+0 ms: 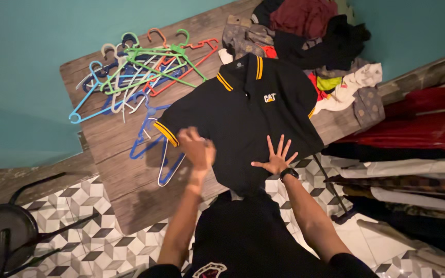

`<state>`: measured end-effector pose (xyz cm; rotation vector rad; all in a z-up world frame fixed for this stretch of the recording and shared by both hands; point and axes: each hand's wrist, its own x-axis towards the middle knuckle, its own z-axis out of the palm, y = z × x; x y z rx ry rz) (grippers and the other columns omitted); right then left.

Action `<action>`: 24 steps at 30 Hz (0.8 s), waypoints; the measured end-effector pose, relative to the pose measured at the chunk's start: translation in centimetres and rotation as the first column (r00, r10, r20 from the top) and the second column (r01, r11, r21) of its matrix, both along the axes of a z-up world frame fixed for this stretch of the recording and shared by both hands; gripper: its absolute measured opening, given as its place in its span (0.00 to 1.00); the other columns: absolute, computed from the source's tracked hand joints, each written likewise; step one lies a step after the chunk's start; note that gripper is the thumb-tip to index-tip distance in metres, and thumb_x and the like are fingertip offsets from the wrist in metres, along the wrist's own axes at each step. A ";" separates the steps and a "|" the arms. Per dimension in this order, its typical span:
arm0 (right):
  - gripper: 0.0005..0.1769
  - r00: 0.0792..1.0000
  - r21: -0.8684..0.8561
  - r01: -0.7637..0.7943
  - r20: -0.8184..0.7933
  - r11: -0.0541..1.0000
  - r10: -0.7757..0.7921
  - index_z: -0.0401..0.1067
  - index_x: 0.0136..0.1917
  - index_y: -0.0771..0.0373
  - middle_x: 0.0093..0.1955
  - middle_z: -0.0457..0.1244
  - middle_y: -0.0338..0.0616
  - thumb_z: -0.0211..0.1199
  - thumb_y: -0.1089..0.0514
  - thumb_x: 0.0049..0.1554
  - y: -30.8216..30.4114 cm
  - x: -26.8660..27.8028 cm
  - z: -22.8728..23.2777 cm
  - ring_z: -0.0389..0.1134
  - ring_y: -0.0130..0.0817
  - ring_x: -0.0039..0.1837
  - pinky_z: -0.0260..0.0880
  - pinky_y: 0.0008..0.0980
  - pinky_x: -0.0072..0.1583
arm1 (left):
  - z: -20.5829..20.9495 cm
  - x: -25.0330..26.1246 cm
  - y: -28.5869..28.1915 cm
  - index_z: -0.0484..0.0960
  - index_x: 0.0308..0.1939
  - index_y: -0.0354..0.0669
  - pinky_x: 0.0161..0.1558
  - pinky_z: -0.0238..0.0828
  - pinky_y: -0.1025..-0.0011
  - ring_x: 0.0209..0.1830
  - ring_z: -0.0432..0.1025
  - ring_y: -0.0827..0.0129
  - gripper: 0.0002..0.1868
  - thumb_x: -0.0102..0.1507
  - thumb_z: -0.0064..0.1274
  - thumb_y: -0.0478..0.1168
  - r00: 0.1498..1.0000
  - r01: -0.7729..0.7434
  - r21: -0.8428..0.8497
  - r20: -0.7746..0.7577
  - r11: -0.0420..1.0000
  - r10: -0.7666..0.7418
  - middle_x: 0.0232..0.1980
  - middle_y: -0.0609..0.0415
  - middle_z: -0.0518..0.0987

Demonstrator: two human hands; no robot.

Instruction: The person picks up a black polo shirt from a pile, smooths it on a wooden table, places a green hanger inside, and hangs it on a nearby clothing rack. The person repeats the process with a black t-shirt using a blue hanger. The person then picks up a patterned shirt from the pile.

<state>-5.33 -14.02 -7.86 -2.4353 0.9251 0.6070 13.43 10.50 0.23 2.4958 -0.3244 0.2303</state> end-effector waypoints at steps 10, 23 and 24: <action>0.66 0.935 -0.215 0.026 0.350 0.976 0.052 0.39 0.85 0.47 0.88 0.29 0.48 0.60 0.17 0.46 -0.7 -6.4 0.6 0.26 0.48 0.87 0.32 0.63 0.79 | -5.5 -7.9 -1.8 0.37 0.81 0.58 0.74 0.15 0.32 0.82 0.17 0.39 0.70 0.49 0.64 0.75 0.737 0.624 0.196 -0.469 0.757 -0.486 0.82 0.36 0.24; 0.36 0.645 -0.041 0.524 0.671 0.851 -0.365 0.68 0.72 0.61 0.66 0.61 0.57 0.78 0.53 0.54 -12.4 -9.0 0.8 0.67 0.47 0.62 0.69 0.41 0.66 | -6.4 -17.0 0.4 0.52 0.71 0.28 0.67 0.56 0.47 0.67 0.57 0.37 0.65 0.43 0.77 0.54 0.902 0.002 0.021 -0.431 1.000 0.007 0.67 0.29 0.59; 0.33 0.715 -0.076 0.499 0.599 0.863 -0.360 0.72 0.69 0.58 0.63 0.62 0.56 0.80 0.52 0.53 -13.4 -8.8 0.8 0.68 0.47 0.60 0.70 0.41 0.65 | -7.3 -17.7 0.4 0.53 0.68 0.26 0.65 0.58 0.49 0.65 0.59 0.36 0.62 0.43 0.78 0.51 0.897 -0.058 -0.002 -0.439 0.998 0.051 0.64 0.27 0.62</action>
